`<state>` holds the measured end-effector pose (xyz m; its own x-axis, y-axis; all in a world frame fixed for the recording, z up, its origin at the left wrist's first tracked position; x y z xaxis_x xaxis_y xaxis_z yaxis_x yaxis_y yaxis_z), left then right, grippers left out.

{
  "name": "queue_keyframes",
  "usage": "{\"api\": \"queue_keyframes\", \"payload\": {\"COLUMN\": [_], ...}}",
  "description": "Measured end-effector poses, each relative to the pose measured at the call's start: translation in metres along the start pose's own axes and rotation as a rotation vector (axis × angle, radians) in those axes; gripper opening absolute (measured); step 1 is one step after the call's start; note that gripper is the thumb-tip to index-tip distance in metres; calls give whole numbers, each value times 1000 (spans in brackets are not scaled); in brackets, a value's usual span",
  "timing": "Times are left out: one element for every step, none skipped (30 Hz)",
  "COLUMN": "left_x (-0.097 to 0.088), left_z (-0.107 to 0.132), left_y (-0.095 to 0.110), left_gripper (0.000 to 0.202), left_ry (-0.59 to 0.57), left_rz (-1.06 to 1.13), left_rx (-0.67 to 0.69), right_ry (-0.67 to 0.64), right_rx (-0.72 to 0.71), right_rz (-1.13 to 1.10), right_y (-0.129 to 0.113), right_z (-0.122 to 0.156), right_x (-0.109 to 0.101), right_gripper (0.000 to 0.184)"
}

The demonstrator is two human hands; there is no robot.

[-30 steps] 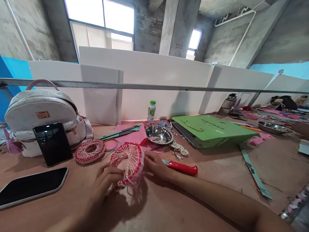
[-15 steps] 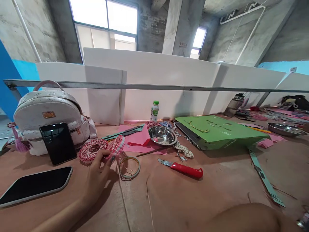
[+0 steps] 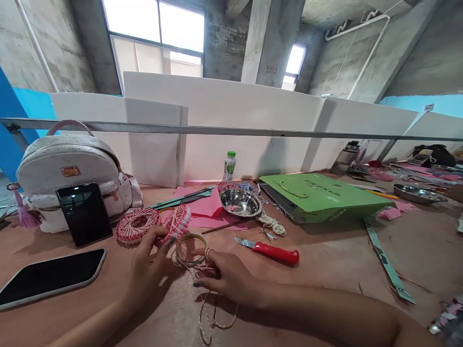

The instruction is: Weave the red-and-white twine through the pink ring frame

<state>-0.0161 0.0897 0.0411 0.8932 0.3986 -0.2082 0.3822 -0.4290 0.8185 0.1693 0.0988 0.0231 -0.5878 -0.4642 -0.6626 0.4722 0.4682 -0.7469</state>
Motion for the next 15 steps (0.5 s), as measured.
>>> {"api": "queue_keyframes", "payload": {"left_x": [1,2,3,4,5,6,6,5,5,4,4,4,5,5,6], "left_z": [2,4,6,7,9,11,12,12,12,12,11,11,10,10,10], "left_y": [2,4,7,10,14,17,19,20,19,19,18,18,18,17,16], "left_gripper": [23,23,25,29,33,37,39,39,38,38,38,38,39,40,41], "left_ry": [-4,-12,-21,-32,-42,-47,-45,-35,-26,-20,-18,-18,-24,-32,-38], "left_rz": [0,1,3,4,0,-4,-7,-6,-3,1,2,-1,-10,-22,-33], "left_rx": [6,20,41,68,97,123,139,145,142,139,137,138,141,142,140], "right_ry": [-12,-23,-32,-39,-45,-50,-55,-58,-60,-61,-58,-51,-39,-23,-1], "right_rx": [10,20,26,23,6,-20,-52,-87,-121,-147,-166,-176,-183,-183,-178], "right_rz": [94,176,248,310,358,392,412,421,425,428,427,418,395,354,297], "right_y": [1,2,2,1,-1,-3,-6,-9,-12,-14,-14,-14,-13,-12,-10], "right_z": [0,0,1,2,3,3,3,4,4,4,3,3,2,1,-1], "right_x": [0,0,1,2,4,6,8,9,10,10,10,8,6,4,1], "right_gripper": [32,28,28,30,33,33,30,24,17,13,11,11,11,10,9]}}
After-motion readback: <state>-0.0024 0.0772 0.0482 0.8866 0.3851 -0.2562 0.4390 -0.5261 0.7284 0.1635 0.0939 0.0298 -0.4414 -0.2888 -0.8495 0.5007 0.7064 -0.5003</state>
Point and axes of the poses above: each hand's wrist, its own z-axis away from the middle knuckle, its own x-axis out of the palm, y = z × x, the point moved 10 cm from there along -z, towards the middle knuckle, and after that the axes turned 3 degrees about z, right-handed, at the moved point
